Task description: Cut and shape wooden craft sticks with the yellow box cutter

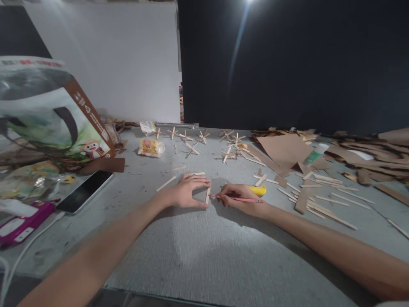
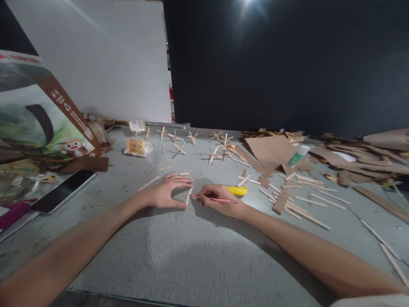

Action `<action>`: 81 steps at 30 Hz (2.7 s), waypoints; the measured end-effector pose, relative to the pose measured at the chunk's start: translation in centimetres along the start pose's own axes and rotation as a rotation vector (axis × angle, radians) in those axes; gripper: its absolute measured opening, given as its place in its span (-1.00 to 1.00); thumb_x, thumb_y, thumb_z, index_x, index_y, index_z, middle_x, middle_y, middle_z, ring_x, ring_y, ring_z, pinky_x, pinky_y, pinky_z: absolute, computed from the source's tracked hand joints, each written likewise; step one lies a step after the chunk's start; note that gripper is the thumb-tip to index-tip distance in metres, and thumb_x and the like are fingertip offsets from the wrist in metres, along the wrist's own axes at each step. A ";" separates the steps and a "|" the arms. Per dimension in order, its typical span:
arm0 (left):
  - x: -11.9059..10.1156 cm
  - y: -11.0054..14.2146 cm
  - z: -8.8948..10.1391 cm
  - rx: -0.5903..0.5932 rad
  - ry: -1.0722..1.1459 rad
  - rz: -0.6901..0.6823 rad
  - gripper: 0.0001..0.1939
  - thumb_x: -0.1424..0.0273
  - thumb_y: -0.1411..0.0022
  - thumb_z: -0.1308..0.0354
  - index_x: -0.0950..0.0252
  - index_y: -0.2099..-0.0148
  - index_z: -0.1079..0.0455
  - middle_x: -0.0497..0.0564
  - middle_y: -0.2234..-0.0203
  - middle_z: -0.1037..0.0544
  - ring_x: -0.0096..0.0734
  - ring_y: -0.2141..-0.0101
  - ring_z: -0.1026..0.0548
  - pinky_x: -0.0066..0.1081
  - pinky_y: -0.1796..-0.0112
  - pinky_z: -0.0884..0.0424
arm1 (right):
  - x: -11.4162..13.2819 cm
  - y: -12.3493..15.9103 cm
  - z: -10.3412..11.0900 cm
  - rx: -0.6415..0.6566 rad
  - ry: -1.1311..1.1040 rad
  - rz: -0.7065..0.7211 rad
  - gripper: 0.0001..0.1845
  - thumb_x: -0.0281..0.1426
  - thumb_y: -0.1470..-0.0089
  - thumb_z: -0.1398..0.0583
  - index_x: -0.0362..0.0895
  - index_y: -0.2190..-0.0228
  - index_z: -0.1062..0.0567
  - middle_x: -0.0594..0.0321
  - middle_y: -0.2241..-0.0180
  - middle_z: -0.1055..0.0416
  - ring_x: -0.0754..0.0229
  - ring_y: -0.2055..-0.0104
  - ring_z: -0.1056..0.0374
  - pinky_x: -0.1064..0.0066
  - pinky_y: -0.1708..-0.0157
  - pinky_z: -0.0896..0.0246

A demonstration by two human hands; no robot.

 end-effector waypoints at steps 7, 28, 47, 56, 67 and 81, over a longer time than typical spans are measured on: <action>0.1 0.1 -0.1 0.040 -0.014 0.018 -0.17 -0.11 -0.18 -0.42 0.11 -0.39 -0.43 0.12 -0.44 -0.35 0.07 -0.47 -0.19 0.03 -0.46 0.06 | 0.3 0.1 0.0 0.010 0.044 0.001 -0.70 -0.15 -0.27 -0.25 -0.10 0.35 -0.62 0.21 0.39 -0.57 0.20 0.39 -0.40 0.38 0.38 -0.30; 0.4 0.0 -0.4 0.021 -0.031 0.007 -0.26 -0.09 -0.24 -0.37 0.10 -0.36 -0.46 0.11 -0.43 -0.36 0.03 -0.47 -0.21 0.04 -0.46 0.06 | 0.6 0.1 0.1 -0.015 0.050 0.006 -0.68 -0.13 -0.26 -0.26 -0.09 0.40 -0.59 0.23 0.43 -0.54 0.21 0.41 -0.38 0.40 0.40 -0.26; 0.7 0.0 -0.5 0.025 -0.011 0.019 -0.22 -0.10 -0.20 -0.40 0.10 -0.37 -0.45 0.12 -0.44 -0.36 0.06 -0.47 -0.19 0.06 -0.45 0.06 | 1.0 -0.1 -0.1 -0.001 0.040 -0.002 -0.67 -0.12 -0.22 -0.28 -0.10 0.42 -0.58 0.22 0.44 -0.55 0.22 0.43 -0.38 0.40 0.41 -0.27; 0.5 0.0 -0.4 0.023 -0.008 0.013 -0.23 -0.12 -0.21 -0.38 0.07 -0.36 -0.46 0.11 -0.43 -0.37 0.05 -0.47 -0.20 0.04 -0.45 0.05 | 0.4 -0.1 0.0 -0.007 0.031 -0.014 -0.63 -0.06 -0.24 -0.27 -0.10 0.36 -0.61 0.20 0.43 -0.58 0.19 0.41 -0.43 0.38 0.39 -0.35; 0.5 -0.1 -0.4 0.029 -0.025 0.023 -0.23 -0.09 -0.21 -0.39 0.10 -0.37 -0.45 0.12 -0.44 -0.36 0.04 -0.47 -0.20 0.05 -0.46 0.07 | 0.2 0.0 0.3 -0.011 0.077 0.002 -0.62 -0.07 -0.28 -0.24 -0.09 0.39 -0.59 0.21 0.42 -0.57 0.20 0.40 -0.43 0.39 0.37 -0.33; 0.5 -0.2 0.2 -0.062 0.015 0.027 -0.38 -0.05 -0.34 -0.26 0.09 -0.33 -0.47 0.13 -0.36 -0.46 0.01 -0.40 -0.33 0.02 -0.41 -0.10 | 0.8 -0.1 0.1 -0.007 0.044 -0.004 -0.63 -0.04 -0.23 -0.26 -0.06 0.43 -0.54 0.19 0.40 -0.58 0.18 0.38 -0.45 0.35 0.34 -0.37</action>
Point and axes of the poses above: each hand's wrist, its own y-axis away from the middle knuckle, its own z-axis out of the back of the hand, x = y × z, the point moved 10 cm from there along -y, towards the middle knuckle
